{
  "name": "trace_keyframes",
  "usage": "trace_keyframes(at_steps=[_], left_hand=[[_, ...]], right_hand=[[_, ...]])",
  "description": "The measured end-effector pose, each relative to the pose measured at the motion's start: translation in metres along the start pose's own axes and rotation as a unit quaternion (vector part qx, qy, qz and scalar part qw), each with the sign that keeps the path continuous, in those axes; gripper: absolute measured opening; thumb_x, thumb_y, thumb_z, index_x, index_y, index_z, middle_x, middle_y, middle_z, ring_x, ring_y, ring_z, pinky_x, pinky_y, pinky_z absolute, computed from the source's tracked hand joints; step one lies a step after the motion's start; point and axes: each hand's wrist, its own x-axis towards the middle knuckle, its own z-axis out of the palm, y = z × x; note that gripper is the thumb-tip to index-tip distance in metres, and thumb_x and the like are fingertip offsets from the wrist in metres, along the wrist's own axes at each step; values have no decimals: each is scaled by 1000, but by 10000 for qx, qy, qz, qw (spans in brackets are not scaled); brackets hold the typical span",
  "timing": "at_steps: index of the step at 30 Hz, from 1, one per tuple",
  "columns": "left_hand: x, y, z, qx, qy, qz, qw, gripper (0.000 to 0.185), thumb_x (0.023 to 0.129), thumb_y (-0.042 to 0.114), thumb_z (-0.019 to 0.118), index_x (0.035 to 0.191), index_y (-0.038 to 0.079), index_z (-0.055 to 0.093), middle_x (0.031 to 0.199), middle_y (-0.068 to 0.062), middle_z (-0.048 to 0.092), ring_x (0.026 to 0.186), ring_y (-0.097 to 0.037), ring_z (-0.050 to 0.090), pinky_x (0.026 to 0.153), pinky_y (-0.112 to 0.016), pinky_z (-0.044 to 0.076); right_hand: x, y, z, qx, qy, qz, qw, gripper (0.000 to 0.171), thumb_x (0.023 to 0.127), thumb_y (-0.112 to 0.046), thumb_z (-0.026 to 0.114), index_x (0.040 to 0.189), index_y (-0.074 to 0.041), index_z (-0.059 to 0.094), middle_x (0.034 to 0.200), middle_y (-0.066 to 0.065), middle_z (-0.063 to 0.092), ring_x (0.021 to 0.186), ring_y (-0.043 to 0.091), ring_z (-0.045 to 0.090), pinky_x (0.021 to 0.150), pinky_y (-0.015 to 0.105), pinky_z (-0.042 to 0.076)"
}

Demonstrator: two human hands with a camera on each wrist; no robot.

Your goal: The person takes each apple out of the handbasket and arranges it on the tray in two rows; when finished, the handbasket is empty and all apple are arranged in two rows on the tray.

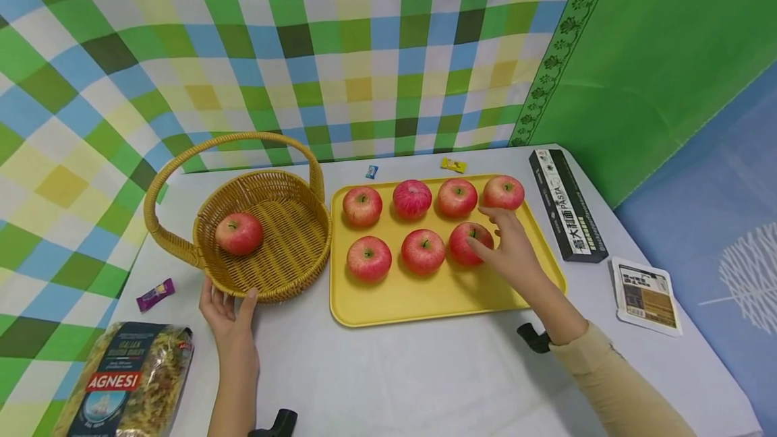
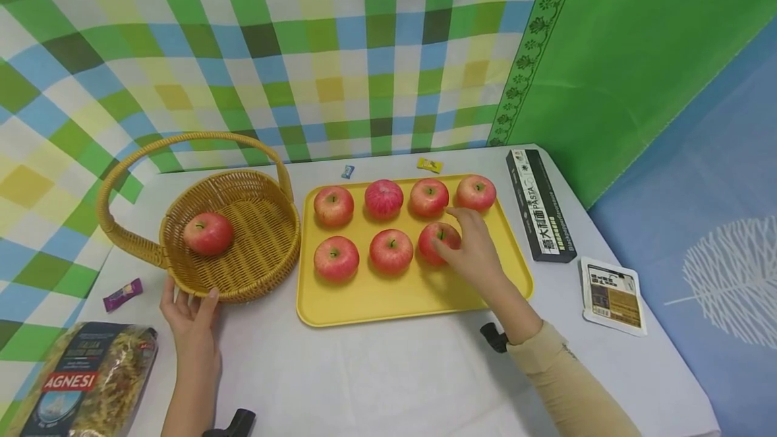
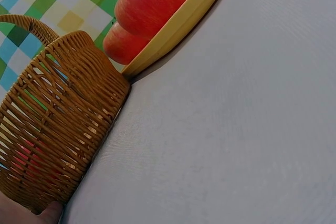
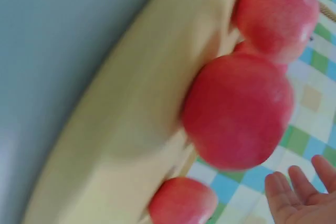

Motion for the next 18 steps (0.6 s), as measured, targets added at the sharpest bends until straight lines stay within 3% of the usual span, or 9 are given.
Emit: trace_keyframes(at_steps=[9,18], left_hand=[[1,-1,0,26,-12,9,10000,81,95,13,61,151,35,6,160,5,6,146,-15,8,116,-32,16],[0,0,-1,30,8,5,10000,82,95,17,62,151,36,6,160,5,6,146,-15,8,117,-31,16]], right_hand=[[4,-36,17,816,-35,-553,9951,57,85,-15,74,134,-4,46,132,13,45,116,29,47,95,53,46],[12,-83,58,1310,-592,-853,9859,59,85,-20,76,135,-12,47,133,6,46,118,23,47,94,44,50]])
